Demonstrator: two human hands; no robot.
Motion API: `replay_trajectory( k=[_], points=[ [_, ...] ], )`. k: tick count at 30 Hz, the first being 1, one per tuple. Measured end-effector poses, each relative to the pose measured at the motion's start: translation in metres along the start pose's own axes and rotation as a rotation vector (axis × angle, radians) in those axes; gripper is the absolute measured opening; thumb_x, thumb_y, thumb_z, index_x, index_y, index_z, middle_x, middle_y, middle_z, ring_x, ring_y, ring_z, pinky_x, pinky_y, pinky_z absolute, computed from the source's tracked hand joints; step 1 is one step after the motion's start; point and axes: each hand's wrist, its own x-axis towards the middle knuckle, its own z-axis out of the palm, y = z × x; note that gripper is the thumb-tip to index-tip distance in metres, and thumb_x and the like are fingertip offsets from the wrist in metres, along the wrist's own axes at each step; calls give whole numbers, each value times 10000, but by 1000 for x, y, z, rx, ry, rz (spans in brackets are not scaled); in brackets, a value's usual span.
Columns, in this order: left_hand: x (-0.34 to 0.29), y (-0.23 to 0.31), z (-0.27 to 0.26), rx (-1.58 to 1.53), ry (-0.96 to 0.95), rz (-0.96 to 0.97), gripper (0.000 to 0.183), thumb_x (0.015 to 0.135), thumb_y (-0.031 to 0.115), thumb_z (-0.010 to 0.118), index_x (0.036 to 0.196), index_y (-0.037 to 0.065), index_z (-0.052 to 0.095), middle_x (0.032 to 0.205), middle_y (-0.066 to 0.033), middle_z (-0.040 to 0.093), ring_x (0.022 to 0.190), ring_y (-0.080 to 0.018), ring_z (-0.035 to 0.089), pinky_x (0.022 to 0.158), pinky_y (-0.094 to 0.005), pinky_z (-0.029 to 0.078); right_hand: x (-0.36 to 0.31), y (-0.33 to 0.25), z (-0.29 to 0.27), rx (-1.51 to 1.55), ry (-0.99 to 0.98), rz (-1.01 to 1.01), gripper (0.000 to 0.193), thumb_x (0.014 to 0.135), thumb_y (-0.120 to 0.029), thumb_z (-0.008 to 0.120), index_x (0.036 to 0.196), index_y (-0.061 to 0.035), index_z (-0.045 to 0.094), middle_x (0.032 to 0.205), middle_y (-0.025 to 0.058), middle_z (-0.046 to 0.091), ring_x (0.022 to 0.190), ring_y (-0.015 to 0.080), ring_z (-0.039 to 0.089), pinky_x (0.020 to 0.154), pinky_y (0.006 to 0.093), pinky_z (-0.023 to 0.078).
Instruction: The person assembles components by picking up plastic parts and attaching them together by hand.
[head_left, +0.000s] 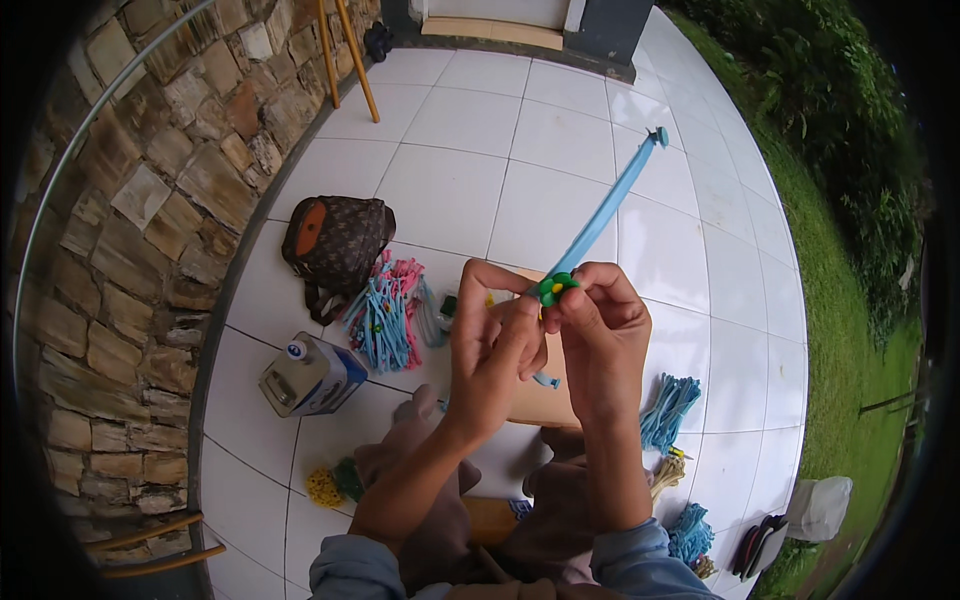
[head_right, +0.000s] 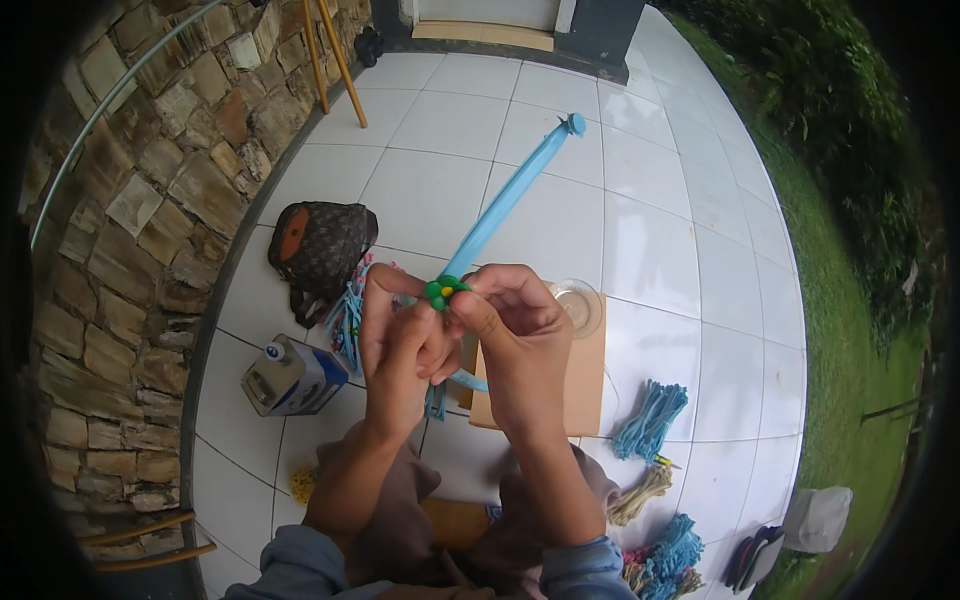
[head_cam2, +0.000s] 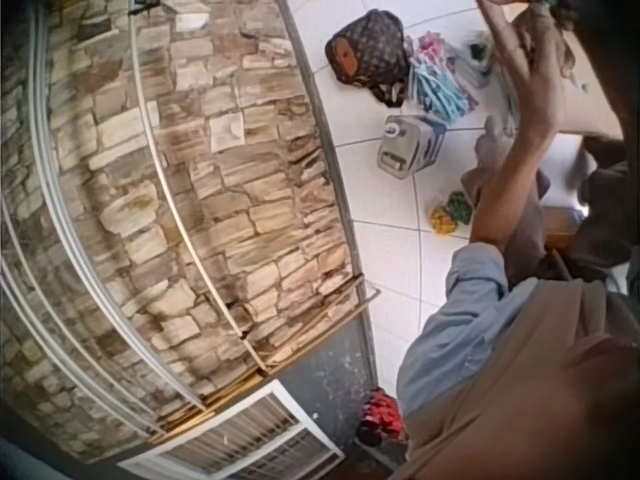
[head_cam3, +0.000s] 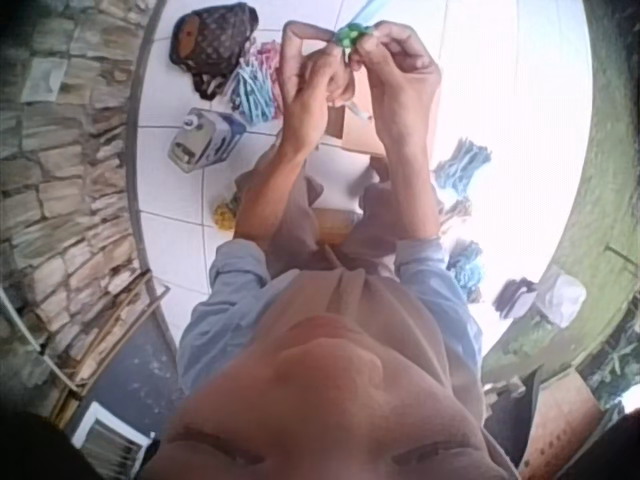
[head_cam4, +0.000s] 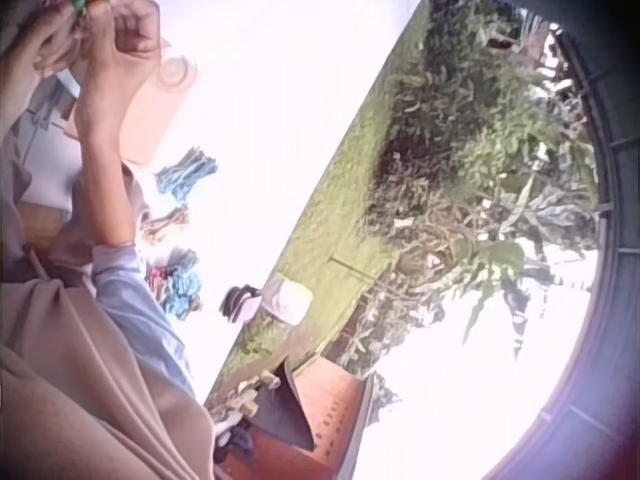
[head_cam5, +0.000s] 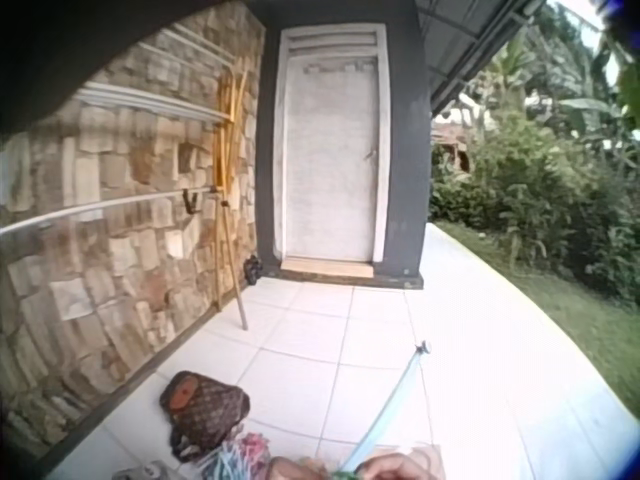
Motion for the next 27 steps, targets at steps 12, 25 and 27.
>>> replay_trajectory(
  k=[12,25,27],
  points=[
    [1,3,-1,89,30,45,45,900,82,367,927,92,331,481,49,285,406,-16,203,373,-179,235,1,1,6,-85,17,-8,103,772,-16,625,843,0,551,769,60,594,645,91,542,599,204,434],
    [0,1,-13,6,-49,92,99,896,75,405,968,57,339,561,-5,426,429,-14,303,394,-169,251,3,6,14,-108,50,-75,106,772,12,613,837,-5,531,825,60,582,703,91,547,659,205,439],
    [2,1,-13,-1,-51,77,94,896,76,406,958,59,338,543,4,407,422,-17,296,393,-172,248,4,8,12,-122,38,-85,162,774,24,604,884,-9,489,832,69,575,722,95,547,666,209,441]
  ],
)
